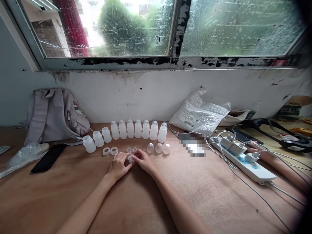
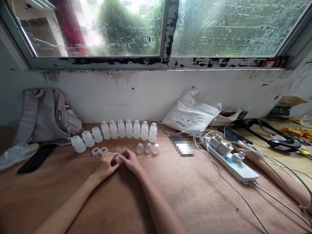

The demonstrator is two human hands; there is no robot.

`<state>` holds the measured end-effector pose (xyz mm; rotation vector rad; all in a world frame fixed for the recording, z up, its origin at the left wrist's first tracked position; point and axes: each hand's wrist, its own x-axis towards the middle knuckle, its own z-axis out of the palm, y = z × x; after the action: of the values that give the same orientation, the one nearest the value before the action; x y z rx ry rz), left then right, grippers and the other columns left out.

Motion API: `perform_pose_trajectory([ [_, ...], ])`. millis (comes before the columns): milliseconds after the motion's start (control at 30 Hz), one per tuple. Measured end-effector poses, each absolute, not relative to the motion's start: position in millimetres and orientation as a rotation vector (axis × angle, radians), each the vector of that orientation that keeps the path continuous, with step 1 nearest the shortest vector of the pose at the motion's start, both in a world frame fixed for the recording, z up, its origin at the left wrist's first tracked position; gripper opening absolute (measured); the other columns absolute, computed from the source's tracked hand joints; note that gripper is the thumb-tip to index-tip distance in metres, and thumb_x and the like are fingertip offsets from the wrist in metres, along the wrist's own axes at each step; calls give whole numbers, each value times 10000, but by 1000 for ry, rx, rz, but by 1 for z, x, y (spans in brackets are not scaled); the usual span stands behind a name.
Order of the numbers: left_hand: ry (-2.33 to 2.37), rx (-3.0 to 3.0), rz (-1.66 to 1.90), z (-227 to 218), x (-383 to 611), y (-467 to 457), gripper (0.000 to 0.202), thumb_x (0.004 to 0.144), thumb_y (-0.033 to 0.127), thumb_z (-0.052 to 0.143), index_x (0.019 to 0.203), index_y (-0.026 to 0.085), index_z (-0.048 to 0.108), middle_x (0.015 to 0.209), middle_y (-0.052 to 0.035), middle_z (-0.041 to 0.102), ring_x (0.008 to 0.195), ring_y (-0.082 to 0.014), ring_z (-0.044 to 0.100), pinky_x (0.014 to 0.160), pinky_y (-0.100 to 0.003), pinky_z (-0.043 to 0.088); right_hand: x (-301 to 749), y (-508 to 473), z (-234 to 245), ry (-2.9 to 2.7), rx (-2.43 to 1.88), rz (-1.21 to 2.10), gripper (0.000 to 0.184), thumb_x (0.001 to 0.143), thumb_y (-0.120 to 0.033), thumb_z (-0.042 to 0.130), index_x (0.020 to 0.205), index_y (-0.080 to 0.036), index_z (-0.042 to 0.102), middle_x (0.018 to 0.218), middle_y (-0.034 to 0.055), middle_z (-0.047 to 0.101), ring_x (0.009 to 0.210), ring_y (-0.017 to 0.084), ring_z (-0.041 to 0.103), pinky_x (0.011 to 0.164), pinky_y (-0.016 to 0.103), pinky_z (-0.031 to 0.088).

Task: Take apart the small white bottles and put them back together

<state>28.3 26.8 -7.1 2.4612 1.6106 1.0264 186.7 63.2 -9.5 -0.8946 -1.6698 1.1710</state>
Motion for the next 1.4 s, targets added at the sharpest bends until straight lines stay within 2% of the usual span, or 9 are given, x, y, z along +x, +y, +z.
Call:
perform_pose_trajectory([
  [233,1573,2416,1058,-8,29,28,365,670,361,612,1009,235,562,928,-61,623,898,-244,521,861,-411,342,187,67,-13,-1591,-890,1325,192,688,-359,574,658,-198,474,530,-49,496,429,88,441,421,213,343],
  [433,1526,2378,1079,-6,29,28,376,651,338,632,1007,236,568,913,-63,621,890,-248,527,827,-398,378,187,65,-11,-1593,-859,1352,117,689,-296,558,678,-197,495,510,-51,489,446,95,453,422,210,340],
  [633,1487,2373,1141,-10,28,30,357,647,305,630,994,234,579,925,-62,637,896,-253,548,902,-438,335,185,65,-16,-1574,-922,1234,47,644,-219,558,682,-198,540,537,-40,519,501,110,473,471,224,368],
  [900,1456,2469,1101,-7,29,28,342,671,306,602,1000,225,555,923,-35,639,868,-209,576,944,-427,323,187,69,-22,-1691,-967,1130,139,606,-115,469,710,-176,539,529,-57,487,490,84,434,463,188,343],
  [1133,1559,2564,993,-2,19,27,340,696,341,581,1005,205,537,915,-61,611,879,-226,545,852,-402,396,189,68,-18,-1752,-897,1191,222,586,-97,458,770,-181,547,621,-47,503,515,83,458,467,182,381],
  [1300,1690,2548,1049,-3,9,32,312,732,299,528,1016,186,471,972,-67,580,925,-220,521,853,-375,393,184,66,-22,-1587,-1024,915,223,630,-147,471,836,-184,549,788,2,541,584,101,501,553,228,445],
  [1400,1824,2561,1050,-8,4,38,284,761,311,493,1010,182,455,1032,-83,566,1001,-229,490,902,-397,343,183,67,-24,-1464,-1128,850,236,630,-149,468,856,-186,520,778,8,542,576,113,514,558,248,461],
])
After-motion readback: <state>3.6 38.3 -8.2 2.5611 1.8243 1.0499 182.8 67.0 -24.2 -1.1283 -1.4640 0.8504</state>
